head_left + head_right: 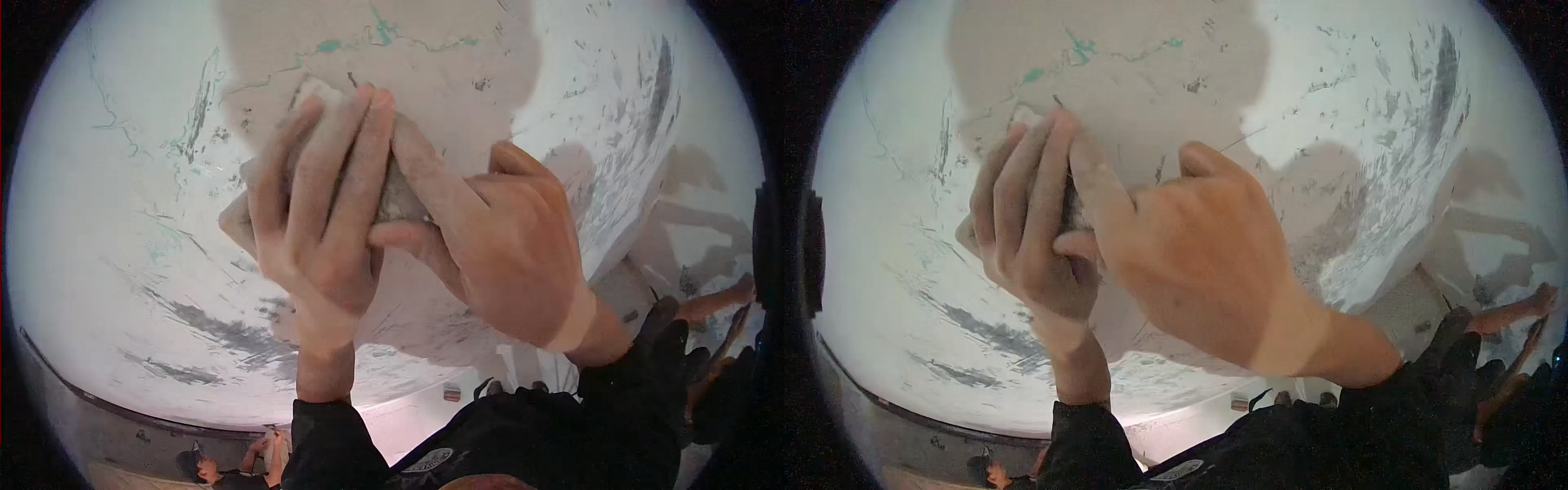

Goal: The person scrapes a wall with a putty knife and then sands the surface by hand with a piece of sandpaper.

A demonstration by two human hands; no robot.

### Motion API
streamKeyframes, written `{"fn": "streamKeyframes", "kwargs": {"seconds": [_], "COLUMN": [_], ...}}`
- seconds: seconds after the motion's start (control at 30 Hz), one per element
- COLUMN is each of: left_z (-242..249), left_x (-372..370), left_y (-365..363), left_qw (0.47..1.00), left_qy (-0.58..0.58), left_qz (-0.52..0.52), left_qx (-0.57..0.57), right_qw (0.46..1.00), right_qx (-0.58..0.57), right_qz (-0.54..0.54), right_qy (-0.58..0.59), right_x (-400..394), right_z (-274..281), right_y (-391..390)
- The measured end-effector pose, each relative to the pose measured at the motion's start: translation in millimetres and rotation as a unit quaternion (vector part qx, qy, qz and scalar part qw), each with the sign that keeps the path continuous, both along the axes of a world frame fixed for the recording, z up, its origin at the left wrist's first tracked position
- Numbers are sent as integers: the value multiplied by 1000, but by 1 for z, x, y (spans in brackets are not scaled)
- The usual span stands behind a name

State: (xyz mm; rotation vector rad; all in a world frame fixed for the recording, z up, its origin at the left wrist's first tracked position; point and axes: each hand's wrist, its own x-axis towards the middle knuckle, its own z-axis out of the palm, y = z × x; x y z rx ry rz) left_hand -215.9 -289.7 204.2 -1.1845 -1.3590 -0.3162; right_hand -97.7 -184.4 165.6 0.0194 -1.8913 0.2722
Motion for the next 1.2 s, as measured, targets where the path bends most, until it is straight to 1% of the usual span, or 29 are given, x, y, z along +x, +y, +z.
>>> {"fn": "streamKeyframes", "kwargs": {"seconds": [0.03, 0.07, 0.1, 0.17, 0.3, 0.4, 0.5, 0.57, 0.6, 0.63, 0.7, 0.77, 0.83, 0.9, 0.97, 1.0, 1.07, 1.1, 1.17, 1.2], "left_z": [1, 3, 3, 4, 4, 5, 5, 5, 5, 6, 2, 4, 6, 9, 6, 2, 4, 11, 9, 7], "left_x": [-2, -11, -12, -13, -6, -5, -12, -14, -15, -17, -17, -17, -18, -24, -25, -21, -23, -28, -22, -14], "left_y": [1, 3, 2, 0, -3, -1, 1, 1, 3, 7, 3, 0, 2, 4, 4, -1, 0, 4, 0, -2], "left_qw": [1000, 999, 999, 997, 999, 1000, 998, 996, 995, 995, 996, 996, 996, 994, 994, 996, 997, 995, 994, 997], "left_qy": [-7, 25, 32, 47, 36, 21, 46, 42, 42, 55, 56, 51, 49, 65, 62, 47, 35, 57, 68, 32], "left_qz": [1, -20, -36, -67, -29, -17, -53, -80, -90, -80, -63, -68, -73, -81, -80, -77, -71, -78, -79, -72], "left_qx": [-6, 3, -2, -11, -11, -15, -4, -14, -16, 16, 40, 19, 7, 24, 36, 18, -1, 19, 29, 25], "right_qw": [1000, 1000, 1000, 1000, 1000, 1000, 999, 999, 999, 1000, 1000, 1000, 1000, 1000, 999, 999, 1000, 1000, 1000, 1000], "right_qx": [5, 5, 3, 8, 3, 9, 9, -3, -2, 6, 4, 6, 10, 14, 19, 19, 14, 13, 12, 13], "right_qz": [6, 14, 17, -3, 22, -1, 25, 20, 17, 16, 23, 12, 12, 17, 13, 13, 13, 15, 6, 1], "right_qy": [8, 11, 6, 11, -19, -3, -22, 40, 42, 19, -16, 17, 11, 1, 45, 47, -2, -18, 4, 13], "right_x": [-5, -7, -5, 2, 0, 1, -2, -4, -4, -4, -4, -6, -8, -12, -17, -13, -5, -5, -10, -11], "right_z": [3, 2, 0, 0, 6, 5, 5, 2, 4, 9, 6, 4, 5, 6, 4, 5, 7, 9, 10, 10], "right_y": [1, 0, -1, -2, -2, -2, 0, -4, -3, -2, -5, -5, -3, -3, -3, -3, -4, -5, -8, -8]}}
